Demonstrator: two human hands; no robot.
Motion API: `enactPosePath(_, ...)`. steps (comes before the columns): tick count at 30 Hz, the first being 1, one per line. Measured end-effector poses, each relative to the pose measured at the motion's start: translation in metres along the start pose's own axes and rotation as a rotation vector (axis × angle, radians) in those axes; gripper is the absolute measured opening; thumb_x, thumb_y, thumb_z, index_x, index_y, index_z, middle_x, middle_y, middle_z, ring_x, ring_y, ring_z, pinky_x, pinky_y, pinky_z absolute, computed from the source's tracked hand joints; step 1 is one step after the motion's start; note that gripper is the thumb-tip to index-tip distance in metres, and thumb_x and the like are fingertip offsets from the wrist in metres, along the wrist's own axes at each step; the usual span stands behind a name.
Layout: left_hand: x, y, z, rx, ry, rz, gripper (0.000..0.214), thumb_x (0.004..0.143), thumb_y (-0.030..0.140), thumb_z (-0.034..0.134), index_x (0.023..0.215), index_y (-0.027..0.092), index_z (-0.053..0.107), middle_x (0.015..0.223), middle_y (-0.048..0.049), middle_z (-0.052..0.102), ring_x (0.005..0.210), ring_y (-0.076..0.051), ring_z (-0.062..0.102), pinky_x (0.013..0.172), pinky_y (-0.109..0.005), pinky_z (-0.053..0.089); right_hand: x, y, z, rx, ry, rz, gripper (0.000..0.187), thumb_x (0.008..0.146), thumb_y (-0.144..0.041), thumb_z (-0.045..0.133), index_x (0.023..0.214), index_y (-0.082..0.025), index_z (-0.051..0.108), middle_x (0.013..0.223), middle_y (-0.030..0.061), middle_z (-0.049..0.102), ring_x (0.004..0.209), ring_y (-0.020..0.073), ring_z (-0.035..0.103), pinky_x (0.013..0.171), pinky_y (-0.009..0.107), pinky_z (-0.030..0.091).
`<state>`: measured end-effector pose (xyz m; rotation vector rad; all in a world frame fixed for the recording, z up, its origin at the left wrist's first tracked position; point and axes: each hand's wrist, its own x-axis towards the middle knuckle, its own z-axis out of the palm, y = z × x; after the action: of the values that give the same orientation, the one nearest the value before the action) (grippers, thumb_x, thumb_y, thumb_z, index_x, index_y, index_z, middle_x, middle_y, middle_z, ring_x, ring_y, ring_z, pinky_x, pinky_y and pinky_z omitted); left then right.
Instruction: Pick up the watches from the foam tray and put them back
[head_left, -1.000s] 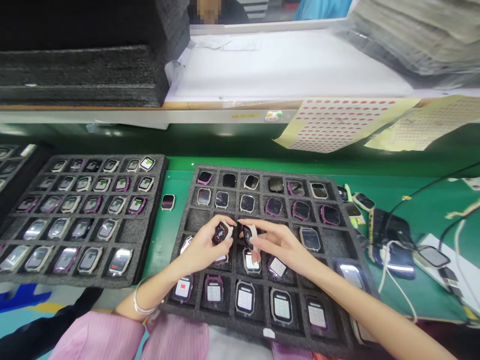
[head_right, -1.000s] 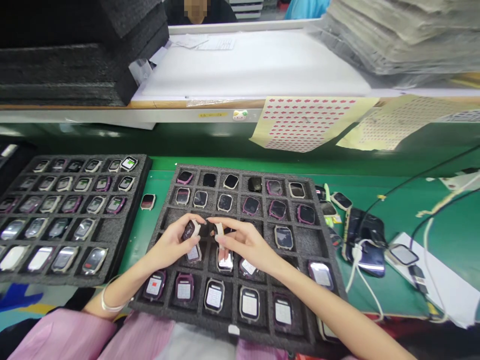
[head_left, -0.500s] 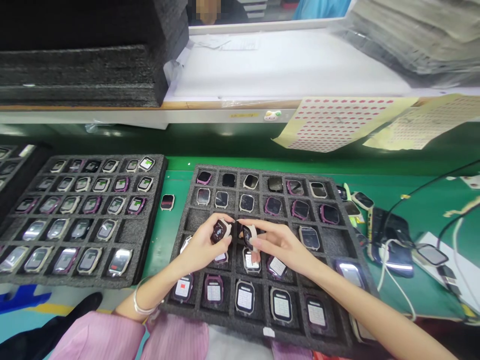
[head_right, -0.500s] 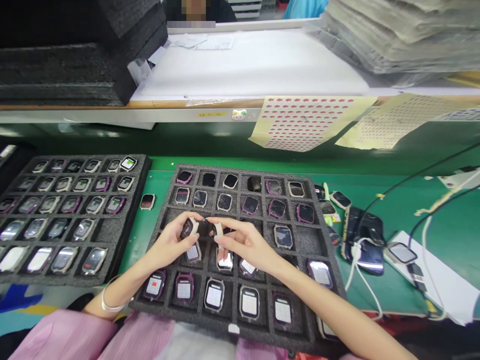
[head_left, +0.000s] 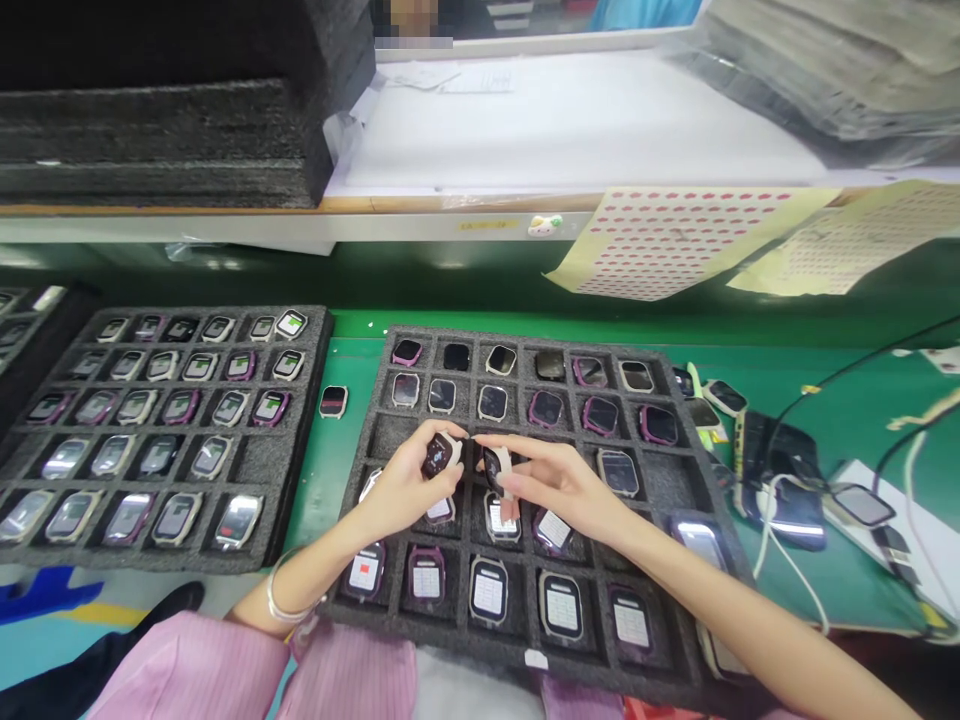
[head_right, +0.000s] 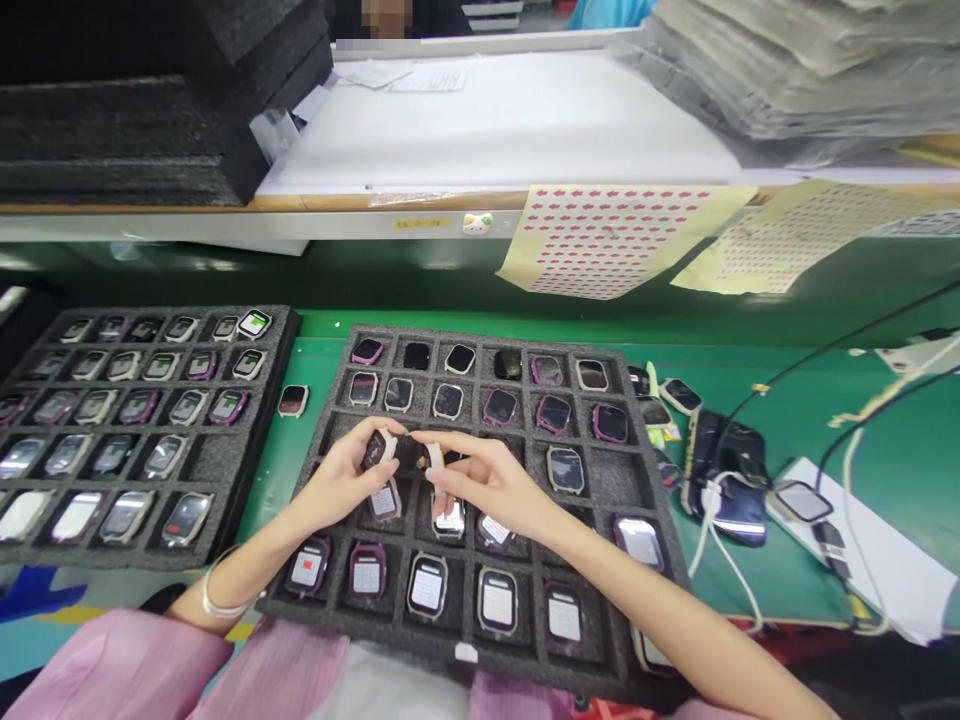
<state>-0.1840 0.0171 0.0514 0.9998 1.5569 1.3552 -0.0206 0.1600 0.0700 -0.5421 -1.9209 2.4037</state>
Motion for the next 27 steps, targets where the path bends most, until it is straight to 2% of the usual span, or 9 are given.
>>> enactPosePath(2, 0.001, 0.0, 0.0, -0.024, 0.015, -0.021, 0.033, 0.081, 0.023, 0.059, 0.113, 0.019, 0.052, 0.095, -0.0025, 0.057, 0.082, -0.017, 0.054, 0.076, -0.027, 0.043, 0.0, 0.0, -0.001, 0.007, -0.005, 0.0, 0.056, 0.085, -0.034, 0.067, 0.134, -0.013, 0.051, 0.064, 0.0006, 0.067, 0.058, 0.0147, 0.065, 0.059, 0.027, 0.052)
enactPosePath(7, 0.002, -0.001, 0.0, -0.018, 0.036, -0.041, 0.028, 0.08, 0.022, 0.06, 0.107, 0.019, 0.055, 0.093, -0.0017, 0.057, 0.078, -0.015, 0.054, 0.072, -0.026, 0.043, 0.001, 0.003, -0.002, 0.041, 0.01, -0.003, 0.052, 0.086, -0.032, 0.065, 0.133, -0.013, 0.052, 0.066, 0.0008, 0.067, 0.056, 0.0146, 0.065, 0.059, 0.028, 0.054)
enactPosePath(12, 0.003, -0.004, 0.002, -0.241, -0.022, -0.108, 0.048, 0.078, 0.025, 0.064, 0.122, 0.02, 0.046, 0.081, 0.001, 0.054, 0.062, -0.011, 0.052, 0.054, -0.023, 0.044, 0.007, 0.009, -0.003, 0.226, 0.014, -0.019, 0.048, 0.087, -0.031, 0.064, 0.131, -0.018, 0.05, 0.097, 0.0079, 0.068, 0.066, 0.0169, 0.069, 0.061, 0.03, 0.055)
enactPosePath(16, 0.002, -0.006, 0.001, -0.432, -0.051, -0.185, 0.042, 0.082, 0.028, 0.057, 0.122, 0.02, 0.047, 0.083, -0.0024, 0.058, 0.068, -0.015, 0.06, 0.056, -0.026, 0.049, 0.011, 0.012, -0.004, 0.285, 0.029, -0.002, 0.034, 0.089, -0.03, 0.06, 0.12, -0.017, 0.056, 0.091, 0.0067, 0.067, 0.066, 0.0172, 0.069, 0.058, 0.028, 0.054)
enactPosePath(19, 0.002, -0.009, 0.001, -0.523, -0.033, -0.24, 0.038, 0.084, 0.026, 0.052, 0.121, 0.019, 0.049, 0.094, -0.0059, 0.061, 0.078, -0.018, 0.063, 0.06, -0.028, 0.051, 0.011, 0.013, -0.004, 0.234, 0.095, -0.008, 0.036, 0.087, -0.026, 0.061, 0.122, -0.018, 0.053, 0.089, 0.0053, 0.067, 0.064, 0.017, 0.069, 0.055, 0.028, 0.054)
enactPosePath(24, 0.0, -0.011, 0.002, -0.493, -0.045, -0.232, 0.037, 0.085, 0.021, 0.049, 0.122, 0.019, 0.05, 0.099, -0.0071, 0.062, 0.086, -0.02, 0.064, 0.071, -0.033, 0.054, 0.01, 0.013, -0.004, 0.16, 0.113, 0.009, 0.047, 0.087, -0.021, 0.06, 0.132, -0.019, 0.046, 0.102, 0.0088, 0.069, 0.065, 0.0171, 0.07, 0.058, 0.029, 0.058)
enactPosePath(27, -0.001, -0.011, 0.002, -0.474, -0.071, -0.228, 0.037, 0.086, 0.02, 0.048, 0.123, 0.02, 0.051, 0.1, -0.0068, 0.063, 0.087, -0.02, 0.064, 0.072, -0.033, 0.055, 0.01, 0.012, -0.004, 0.156, 0.109, 0.007, 0.046, 0.087, -0.021, 0.06, 0.13, -0.018, 0.048, 0.099, 0.0076, 0.07, 0.068, 0.0184, 0.071, 0.06, 0.03, 0.059)
